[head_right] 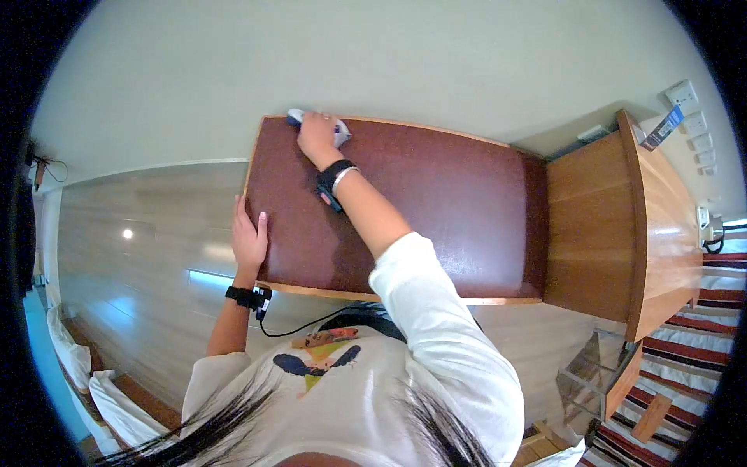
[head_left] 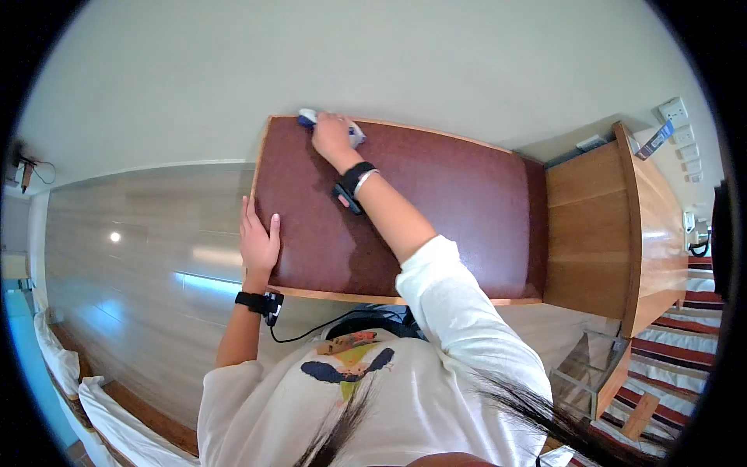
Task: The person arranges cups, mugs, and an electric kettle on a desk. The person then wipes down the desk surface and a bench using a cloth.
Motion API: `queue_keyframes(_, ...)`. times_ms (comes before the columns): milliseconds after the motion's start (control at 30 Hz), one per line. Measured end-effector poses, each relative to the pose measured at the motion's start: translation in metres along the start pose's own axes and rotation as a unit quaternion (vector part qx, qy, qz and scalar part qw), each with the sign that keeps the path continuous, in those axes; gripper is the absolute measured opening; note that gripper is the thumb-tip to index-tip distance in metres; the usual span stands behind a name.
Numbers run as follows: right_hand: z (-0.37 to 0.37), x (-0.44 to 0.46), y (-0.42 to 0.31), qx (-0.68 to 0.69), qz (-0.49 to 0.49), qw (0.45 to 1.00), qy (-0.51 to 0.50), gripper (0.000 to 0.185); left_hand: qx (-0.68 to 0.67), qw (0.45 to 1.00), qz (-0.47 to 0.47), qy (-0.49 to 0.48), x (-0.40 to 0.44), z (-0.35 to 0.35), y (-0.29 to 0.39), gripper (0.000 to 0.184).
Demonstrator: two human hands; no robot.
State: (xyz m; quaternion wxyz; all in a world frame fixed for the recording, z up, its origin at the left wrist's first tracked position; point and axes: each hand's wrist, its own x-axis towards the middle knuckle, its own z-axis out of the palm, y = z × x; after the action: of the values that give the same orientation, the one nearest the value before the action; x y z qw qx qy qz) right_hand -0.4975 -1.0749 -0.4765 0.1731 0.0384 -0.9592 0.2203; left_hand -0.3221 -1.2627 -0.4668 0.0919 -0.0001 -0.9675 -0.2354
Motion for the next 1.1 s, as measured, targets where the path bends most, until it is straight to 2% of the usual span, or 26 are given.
queue_keyframes(33,0.004,0.005,-0.012,0.011,-0.005,0.999,-0.049,0.021,0.004,1.000,0.018,0.013,0.000,0.002,-0.003,0.059)
queue_keyframes(100,0.015,0.005,-0.030,0.017,-0.041,0.999,-0.030,0.024,0.012,0.999,0.033,0.033,0.004,-0.003,-0.004,0.059)
queue_keyframes(200,0.029,-0.008,-0.046,0.035,-0.119,0.992,-0.017,0.034,-0.016,1.000,-0.001,0.013,0.000,-0.010,0.000,0.059)
queue_keyframes(267,0.022,-0.029,-0.048,0.072,-0.223,0.971,-0.036,0.038,-0.031,0.999,0.027,0.023,0.000,-0.005,-0.005,0.060)
queue_keyframes(300,0.015,-0.038,-0.049,0.062,-0.234,0.966,-0.089,0.040,-0.045,0.999,0.014,0.020,0.000,-0.007,-0.002,0.059)
queue_keyframes(400,-0.004,-0.059,-0.037,0.094,-0.246,0.962,-0.069,0.040,-0.087,0.996,0.001,0.014,0.004,0.002,-0.007,0.059)
queue_keyframes(467,-0.025,-0.068,-0.012,0.082,-0.221,0.968,-0.085,0.041,-0.090,0.995,0.026,0.024,0.004,0.006,-0.006,0.056)
queue_keyframes(533,-0.046,-0.082,0.025,0.049,-0.178,0.981,-0.059,0.041,-0.149,0.988,0.026,0.037,0.006,0.015,-0.011,0.052)
queue_keyframes(600,-0.080,-0.096,0.082,0.027,-0.095,0.992,-0.075,0.043,-0.170,0.985,0.017,0.011,0.004,0.011,-0.006,0.050)
queue_keyframes(633,-0.100,-0.108,0.111,0.012,-0.040,0.998,-0.051,0.041,-0.183,0.983,-0.001,-0.001,0.007,0.009,0.000,0.048)
queue_keyframes(733,-0.171,-0.155,0.202,-0.068,0.089,0.993,0.038,0.039,-0.210,0.977,0.024,-0.009,0.008,0.013,0.002,0.046)
queue_keyframes(767,-0.188,-0.175,0.240,-0.090,0.092,0.985,0.114,0.038,-0.215,0.976,0.025,-0.002,0.009,0.014,0.000,0.046)
queue_keyframes(833,-0.239,-0.211,0.289,-0.070,0.137,0.977,0.147,0.036,-0.227,0.973,0.031,0.007,0.008,0.016,0.004,0.046)
queue_keyframes(867,-0.267,-0.227,0.280,-0.122,0.254,0.951,0.126,0.033,-0.215,0.976,0.013,0.013,0.007,0.015,0.006,0.046)
queue_keyframes(900,-0.281,-0.244,0.295,-0.117,0.255,0.951,0.132,0.032,-0.200,0.980,-0.007,0.018,0.007,0.013,0.007,0.047)
queue_keyframes(933,-0.271,-0.260,0.353,-0.135,0.359,0.915,0.123,0.034,-0.201,0.979,-0.005,0.018,0.007,0.011,0.009,0.047)
queue_keyframes(967,-0.293,-0.257,0.326,-0.072,0.525,0.846,0.063,0.036,-0.175,0.985,-0.004,0.007,0.007,0.007,0.011,0.047)
queue_keyframes(1033,-0.283,-0.264,0.345,-0.117,0.503,0.853,0.073,0.035,-0.144,0.990,-0.013,0.007,0.005,0.000,0.010,0.048)
queue_keyframes(1067,-0.269,-0.267,0.356,-0.207,0.448,0.864,0.103,0.035,-0.157,0.988,-0.012,0.002,0.005,-0.001,0.013,0.048)
queue_keyframes(1100,-0.266,-0.263,0.347,-0.207,0.427,0.874,0.099,0.035,-0.168,0.986,-0.013,-0.004,0.005,-0.001,0.013,0.049)
